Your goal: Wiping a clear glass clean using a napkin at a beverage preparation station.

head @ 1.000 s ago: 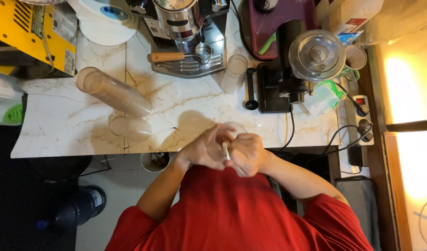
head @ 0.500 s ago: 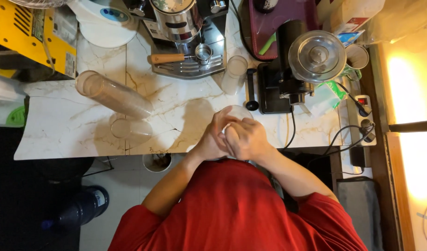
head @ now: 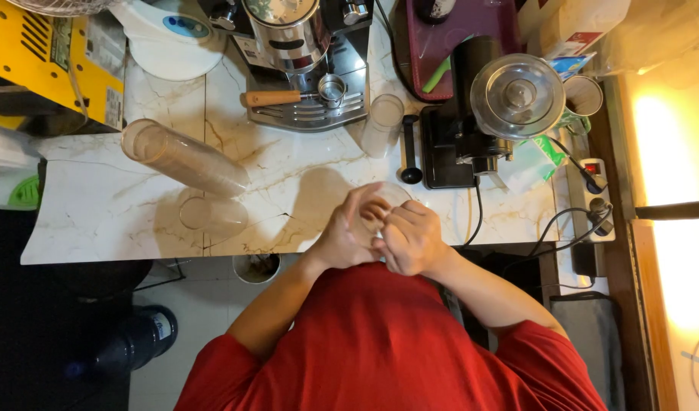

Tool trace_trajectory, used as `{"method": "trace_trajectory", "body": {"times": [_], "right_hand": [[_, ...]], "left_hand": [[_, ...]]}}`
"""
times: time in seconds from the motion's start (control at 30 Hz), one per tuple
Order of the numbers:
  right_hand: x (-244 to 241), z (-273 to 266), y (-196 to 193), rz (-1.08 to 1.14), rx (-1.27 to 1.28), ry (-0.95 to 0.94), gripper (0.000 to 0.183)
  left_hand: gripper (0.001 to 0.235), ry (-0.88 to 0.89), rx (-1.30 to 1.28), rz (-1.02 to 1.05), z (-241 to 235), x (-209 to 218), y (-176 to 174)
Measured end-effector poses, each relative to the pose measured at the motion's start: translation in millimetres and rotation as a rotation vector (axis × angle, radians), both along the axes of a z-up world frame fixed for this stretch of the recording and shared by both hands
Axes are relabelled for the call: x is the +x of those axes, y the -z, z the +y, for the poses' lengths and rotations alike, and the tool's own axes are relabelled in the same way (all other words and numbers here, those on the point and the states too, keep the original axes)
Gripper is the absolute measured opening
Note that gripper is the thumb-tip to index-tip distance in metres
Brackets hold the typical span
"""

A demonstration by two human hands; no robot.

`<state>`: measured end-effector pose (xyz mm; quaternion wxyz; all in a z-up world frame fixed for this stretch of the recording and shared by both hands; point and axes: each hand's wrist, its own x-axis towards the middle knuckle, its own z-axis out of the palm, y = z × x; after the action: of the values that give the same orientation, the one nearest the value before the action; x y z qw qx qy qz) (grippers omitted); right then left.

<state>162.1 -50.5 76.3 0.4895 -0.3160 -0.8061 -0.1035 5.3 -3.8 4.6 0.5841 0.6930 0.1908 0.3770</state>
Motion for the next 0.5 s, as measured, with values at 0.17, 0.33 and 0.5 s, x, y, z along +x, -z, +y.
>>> {"method": "trace_trajectory", "body": {"times": [0.17, 0.33, 0.5], "right_hand": [[-6, -10, 5, 0.032, -0.015, 0.004, 0.047], [1, -18, 5, 0.154, -0.016, -0.291, 0.048], [-3, -16, 6, 0.112, -0.027, -0.115, 0.047]], "left_hand": [[0.111, -0.05, 0.106, 0.032, 5, -6, -8], [0.115, 0.498, -0.256, -0.133, 12, -10, -38], [0.125, 0.477, -0.369, -0.153, 5, -6, -4]]}}
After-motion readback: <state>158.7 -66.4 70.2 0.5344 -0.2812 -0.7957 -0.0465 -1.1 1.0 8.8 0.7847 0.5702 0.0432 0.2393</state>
